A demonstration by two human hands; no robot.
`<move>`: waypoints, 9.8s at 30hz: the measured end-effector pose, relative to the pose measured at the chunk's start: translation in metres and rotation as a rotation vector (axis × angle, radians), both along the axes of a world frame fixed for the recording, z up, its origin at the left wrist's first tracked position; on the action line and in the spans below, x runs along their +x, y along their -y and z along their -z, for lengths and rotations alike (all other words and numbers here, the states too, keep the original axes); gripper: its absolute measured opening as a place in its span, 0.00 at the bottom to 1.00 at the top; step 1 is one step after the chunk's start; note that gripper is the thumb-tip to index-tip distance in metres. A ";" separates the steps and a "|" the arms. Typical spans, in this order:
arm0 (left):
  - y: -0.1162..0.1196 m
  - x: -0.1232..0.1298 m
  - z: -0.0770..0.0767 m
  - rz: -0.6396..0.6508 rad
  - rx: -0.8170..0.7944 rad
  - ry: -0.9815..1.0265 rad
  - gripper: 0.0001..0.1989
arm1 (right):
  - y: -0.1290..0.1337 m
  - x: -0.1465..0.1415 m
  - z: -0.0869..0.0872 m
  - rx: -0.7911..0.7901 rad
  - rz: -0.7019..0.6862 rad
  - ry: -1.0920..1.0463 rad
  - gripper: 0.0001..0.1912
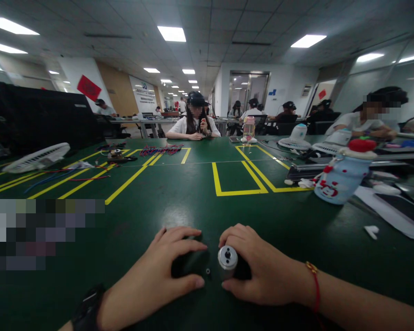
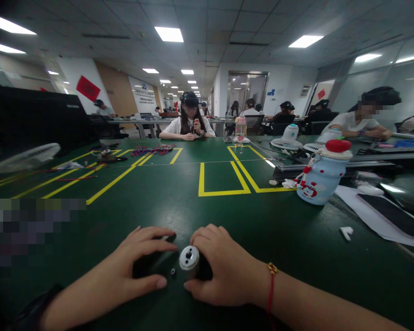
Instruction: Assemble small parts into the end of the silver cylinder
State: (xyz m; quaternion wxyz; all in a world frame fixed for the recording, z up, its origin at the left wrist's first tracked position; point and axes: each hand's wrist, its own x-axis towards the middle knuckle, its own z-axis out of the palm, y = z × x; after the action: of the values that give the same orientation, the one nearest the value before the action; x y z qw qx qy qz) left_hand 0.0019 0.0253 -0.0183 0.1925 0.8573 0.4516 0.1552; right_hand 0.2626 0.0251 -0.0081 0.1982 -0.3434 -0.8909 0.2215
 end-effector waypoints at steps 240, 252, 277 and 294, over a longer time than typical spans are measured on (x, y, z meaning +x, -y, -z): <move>-0.009 0.010 -0.014 0.062 -0.101 0.330 0.06 | -0.001 0.001 -0.002 0.037 -0.023 0.038 0.19; -0.015 0.007 -0.008 0.104 -0.164 0.209 0.11 | 0.000 0.000 -0.003 0.007 -0.011 0.046 0.19; -0.053 -0.051 -0.005 -0.468 -0.025 0.226 0.19 | 0.000 0.002 -0.005 -0.011 -0.012 0.037 0.19; 0.004 0.023 -0.018 -0.085 -0.017 0.316 0.06 | 0.000 -0.001 -0.004 0.024 -0.019 0.056 0.18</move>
State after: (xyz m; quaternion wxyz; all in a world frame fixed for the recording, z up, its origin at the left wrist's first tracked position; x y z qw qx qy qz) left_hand 0.0253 0.0215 -0.0002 0.2617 0.8007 0.4526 0.2924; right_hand 0.2620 0.0252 -0.0041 0.1752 -0.3385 -0.9020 0.2028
